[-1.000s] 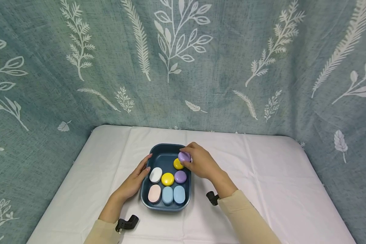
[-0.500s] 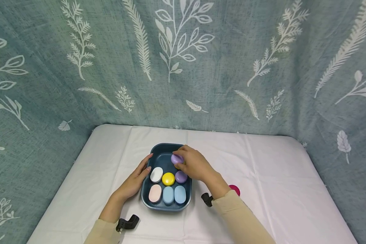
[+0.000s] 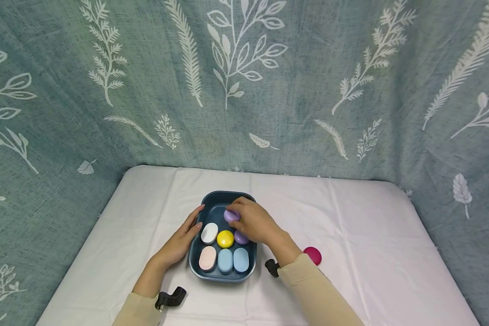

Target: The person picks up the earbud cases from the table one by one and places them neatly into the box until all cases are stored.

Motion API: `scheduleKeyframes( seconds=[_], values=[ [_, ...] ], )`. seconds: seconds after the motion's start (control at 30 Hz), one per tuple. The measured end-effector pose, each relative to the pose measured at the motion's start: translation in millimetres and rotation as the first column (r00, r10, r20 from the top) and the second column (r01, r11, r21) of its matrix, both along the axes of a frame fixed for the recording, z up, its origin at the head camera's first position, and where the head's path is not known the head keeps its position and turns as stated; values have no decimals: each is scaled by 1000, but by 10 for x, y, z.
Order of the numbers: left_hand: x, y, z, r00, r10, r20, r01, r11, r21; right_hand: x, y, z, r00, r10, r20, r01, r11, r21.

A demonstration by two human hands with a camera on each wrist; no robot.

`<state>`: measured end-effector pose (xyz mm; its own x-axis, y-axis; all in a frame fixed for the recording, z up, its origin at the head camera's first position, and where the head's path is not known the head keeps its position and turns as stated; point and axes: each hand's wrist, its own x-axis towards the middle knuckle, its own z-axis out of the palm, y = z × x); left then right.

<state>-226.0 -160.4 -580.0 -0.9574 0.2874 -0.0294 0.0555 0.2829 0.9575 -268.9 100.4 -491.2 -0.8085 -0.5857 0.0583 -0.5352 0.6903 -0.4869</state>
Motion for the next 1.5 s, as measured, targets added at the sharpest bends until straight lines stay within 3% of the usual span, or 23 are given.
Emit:
scheduleKeyframes(
  seconds=[0.53, 0.87, 1.17, 1.5],
  values=[
    [-2, -1, -3, 1000, 3, -4, -3, 1000, -9, -25, -121, -209, 997, 60, -45, -58, 997, 42],
    [-8, 9, 3, 1000, 0, 1, 0, 1000, -8, -52, -179, -359, 995, 57, -81, -47, 993, 111],
    [-1, 4, 19, 1000, 9, -14, -9, 1000, -30, -27, -224, -401, 990, 63, -127, -35, 977, 210],
    [12, 2, 31, 1000, 12, -9, -13, 1000, -21, -14, -222, -430, 982, 87, -165, -43, 966, 256]
  ],
)
